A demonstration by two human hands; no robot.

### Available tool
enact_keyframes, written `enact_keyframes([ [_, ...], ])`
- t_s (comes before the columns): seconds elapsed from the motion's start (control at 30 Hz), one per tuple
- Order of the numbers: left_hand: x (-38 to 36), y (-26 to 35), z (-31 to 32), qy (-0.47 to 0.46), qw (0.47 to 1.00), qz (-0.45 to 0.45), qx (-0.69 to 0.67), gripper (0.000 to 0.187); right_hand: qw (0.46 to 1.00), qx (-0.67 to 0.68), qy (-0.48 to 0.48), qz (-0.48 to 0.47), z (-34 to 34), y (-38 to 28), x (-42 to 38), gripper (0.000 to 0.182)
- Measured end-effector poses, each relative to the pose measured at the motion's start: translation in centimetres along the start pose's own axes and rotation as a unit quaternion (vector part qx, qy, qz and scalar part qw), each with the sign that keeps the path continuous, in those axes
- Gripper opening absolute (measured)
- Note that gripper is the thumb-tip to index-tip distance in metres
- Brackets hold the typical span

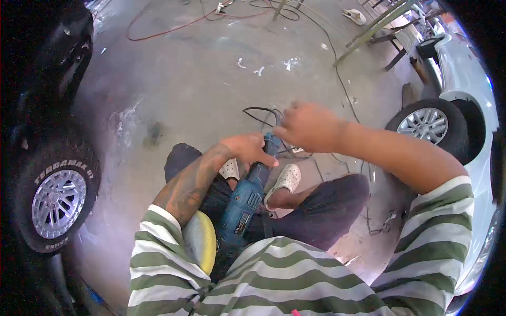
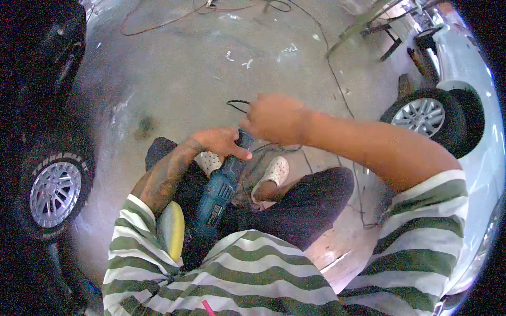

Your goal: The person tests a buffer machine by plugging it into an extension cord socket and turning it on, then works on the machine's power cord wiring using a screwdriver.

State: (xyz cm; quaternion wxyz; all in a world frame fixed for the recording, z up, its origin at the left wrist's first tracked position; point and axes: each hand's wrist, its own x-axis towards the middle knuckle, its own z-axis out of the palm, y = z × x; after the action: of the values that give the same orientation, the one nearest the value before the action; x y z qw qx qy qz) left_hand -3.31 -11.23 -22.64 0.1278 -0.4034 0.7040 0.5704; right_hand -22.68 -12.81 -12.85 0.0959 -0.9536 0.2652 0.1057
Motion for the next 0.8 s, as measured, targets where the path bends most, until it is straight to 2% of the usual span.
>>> enact_keyframes([
  [0.03,0.0,0.0,0.0,0.002,1.000,-0.001,-0.009,0.073,0.986,-0.106,-0.011,-0.124,-0.4,0.0,0.3,0.031],
  [0.07,-0.2,0.1,-0.1,0.002,1.000,-0.001,-0.009,0.073,0.986,-0.106,-0.011,-0.124,-0.1,-0.3,0.2,0.031],
  [0.1,-0.5,0.2,-0.2,0.007,1.000,-0.001,0.013,0.070,0.997,0.028,-0.030,0.063,0.4,-0.7,0.1,0.029],
  [0.13,-0.7,0.3,-0.4,0.012,0.999,0.000,0.036,0.067,0.955,0.160,-0.045,0.247,0.8,-0.9,0.0,0.026],
  [0.17,-0.5,0.1,-0.5,0.012,0.999,-0.001,0.038,0.067,0.954,0.160,-0.043,0.248,1.6,-0.3,0.0,0.026],
  [0.23,0.1,-0.7,-0.3,0.000,0.999,0.016,0.028,0.066,0.899,0.327,-0.113,0.267,3.2,1.2,-0.1,0.024],
  [0.27,0.0,-0.6,-0.3,-0.006,0.999,0.014,0.035,0.066,0.897,0.333,-0.107,0.271,2.7,0.9,-0.2,0.024],
  [0.33,-0.1,-0.2,-0.6,-0.019,0.999,0.032,0.014,0.065,0.967,0.124,-0.034,0.218,-0.7,0.0,-0.6,0.024],
  [0.37,0.1,-0.2,-0.6,-0.026,0.999,0.034,0.019,0.065,0.965,0.127,-0.032,0.227,-2.1,-0.3,-1.5,0.024],
  [0.43,0.3,-0.2,-0.3,-0.021,1.000,-0.001,0.022,0.064,0.982,0.004,0.112,0.154,-4.0,-0.8,-3.0,0.019],
  [0.57,0.2,0.3,0.1,-0.013,0.999,-0.030,0.033,0.062,0.986,-0.031,0.110,0.120,-1.0,-0.6,-5.6,0.014],
  [0.63,1.6,-1.4,1.1,0.058,0.995,-0.058,-0.056,0.062,0.983,-0.087,0.126,0.102,1.4,-1.3,-6.5,0.016],
  [0.67,1.8,-1.5,1.1,0.054,0.995,-0.061,-0.051,0.062,0.982,-0.083,0.129,0.106,2.1,-1.6,-6.7,0.016],
  [0.73,2.2,-1.6,1.1,0.057,0.986,-0.029,-0.154,0.053,0.974,-0.058,0.190,0.110,3.3,-2.0,-7.2,0.018],
  [0.8,1.4,-0.5,1.1,0.076,0.984,-0.033,-0.157,0.047,0.973,-0.037,0.191,0.124,4.1,-2.6,-7.7,0.019],
])
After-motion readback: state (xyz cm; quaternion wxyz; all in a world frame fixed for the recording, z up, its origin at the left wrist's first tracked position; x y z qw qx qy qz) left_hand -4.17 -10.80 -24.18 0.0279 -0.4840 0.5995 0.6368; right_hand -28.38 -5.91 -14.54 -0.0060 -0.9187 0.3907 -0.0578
